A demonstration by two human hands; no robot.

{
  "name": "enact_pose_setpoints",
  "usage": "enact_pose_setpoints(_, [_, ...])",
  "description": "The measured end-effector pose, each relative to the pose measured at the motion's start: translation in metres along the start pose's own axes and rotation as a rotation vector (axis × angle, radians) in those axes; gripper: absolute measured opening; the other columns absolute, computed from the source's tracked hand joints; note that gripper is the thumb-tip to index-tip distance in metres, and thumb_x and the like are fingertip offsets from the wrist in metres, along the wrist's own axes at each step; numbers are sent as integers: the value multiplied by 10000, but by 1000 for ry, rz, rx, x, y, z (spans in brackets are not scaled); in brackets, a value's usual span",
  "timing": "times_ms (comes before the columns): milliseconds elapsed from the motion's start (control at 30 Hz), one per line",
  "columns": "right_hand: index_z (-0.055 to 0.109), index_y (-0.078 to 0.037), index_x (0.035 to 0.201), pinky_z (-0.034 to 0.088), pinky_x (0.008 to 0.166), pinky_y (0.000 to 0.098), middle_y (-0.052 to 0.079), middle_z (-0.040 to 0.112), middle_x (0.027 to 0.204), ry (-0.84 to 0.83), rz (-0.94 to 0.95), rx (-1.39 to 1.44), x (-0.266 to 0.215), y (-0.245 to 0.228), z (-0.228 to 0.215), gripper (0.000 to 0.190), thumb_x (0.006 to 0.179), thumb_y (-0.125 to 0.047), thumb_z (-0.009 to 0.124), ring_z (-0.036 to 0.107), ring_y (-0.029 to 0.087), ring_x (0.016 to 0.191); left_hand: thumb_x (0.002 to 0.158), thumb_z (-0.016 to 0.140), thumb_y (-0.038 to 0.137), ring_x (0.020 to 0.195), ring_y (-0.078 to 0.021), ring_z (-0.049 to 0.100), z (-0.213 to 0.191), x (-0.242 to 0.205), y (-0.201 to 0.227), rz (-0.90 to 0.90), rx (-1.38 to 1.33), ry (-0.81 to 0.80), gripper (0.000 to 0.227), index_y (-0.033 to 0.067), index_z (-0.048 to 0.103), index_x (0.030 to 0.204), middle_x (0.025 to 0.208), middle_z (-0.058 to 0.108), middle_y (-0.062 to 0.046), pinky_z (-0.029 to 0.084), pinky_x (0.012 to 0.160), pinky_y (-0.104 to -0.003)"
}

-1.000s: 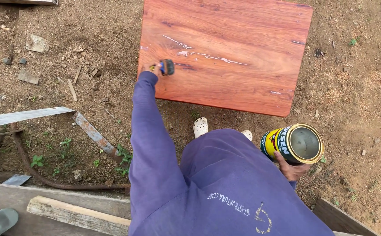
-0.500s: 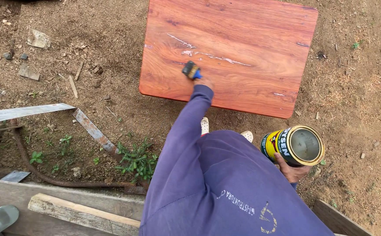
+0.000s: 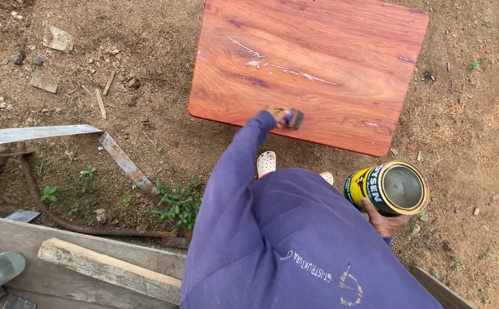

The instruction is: Apply a liquid sanding sealer or varnish to the surface and legs of a wooden table using a paintbrush.

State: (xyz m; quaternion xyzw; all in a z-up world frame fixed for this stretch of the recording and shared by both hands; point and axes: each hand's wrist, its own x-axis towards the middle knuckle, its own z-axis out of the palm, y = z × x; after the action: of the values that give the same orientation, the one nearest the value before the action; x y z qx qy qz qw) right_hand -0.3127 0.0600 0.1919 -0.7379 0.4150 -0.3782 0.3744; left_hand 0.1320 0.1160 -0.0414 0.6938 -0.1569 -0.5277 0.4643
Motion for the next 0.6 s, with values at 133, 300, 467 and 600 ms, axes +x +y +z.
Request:
enact_pose_setpoints(133, [406, 13, 1523, 596, 1088, 382, 202, 635, 1402, -28, 24, -6, 2, -2, 0, 961, 761, -150, 969, 680, 250, 1241, 953, 694, 191, 592, -112, 632, -160, -55, -18, 6, -132, 92, 264, 104, 738, 1199, 857, 725, -128, 533, 480, -227])
enact_pose_setpoints(300, [431, 19, 1510, 593, 1106, 379, 196, 638, 1397, -42, 104, 105, -2, 4, -1, 907, 793, -170, 955, 676, 244, 1258, 1004, 654, 233, 708, -177, 669, -247, -155, 35, -156, 421, 610, 197, 121, 752, 1133, 886, 734, -133, 571, 644, -315])
enact_pose_setpoints(467, [446, 19, 1499, 584, 1110, 377, 191, 640, 1367, -37, 64, 118, -5, 3, -3, 874, 806, -146, 952, 671, 229, 1230, 1009, 569, 196, 852, -316, 715, -212, -128, 14, -217, 1089, 659, 208, 107, 710, 1134, 971, 742, -188, 588, 724, -431])
enact_pose_setpoints(600, [468, 18, 1491, 592, 1094, 378, 182, 648, 1375, -39, 79, 109, -9, 2, -8, 850, 799, -123, 942, 680, 232, 1237, 1004, 502, 188, 878, -292, 736, -100, -109, -1, -202, 1424, 498, 229, 107, 667, 1141, 957, 744, -165, 577, 724, -432])
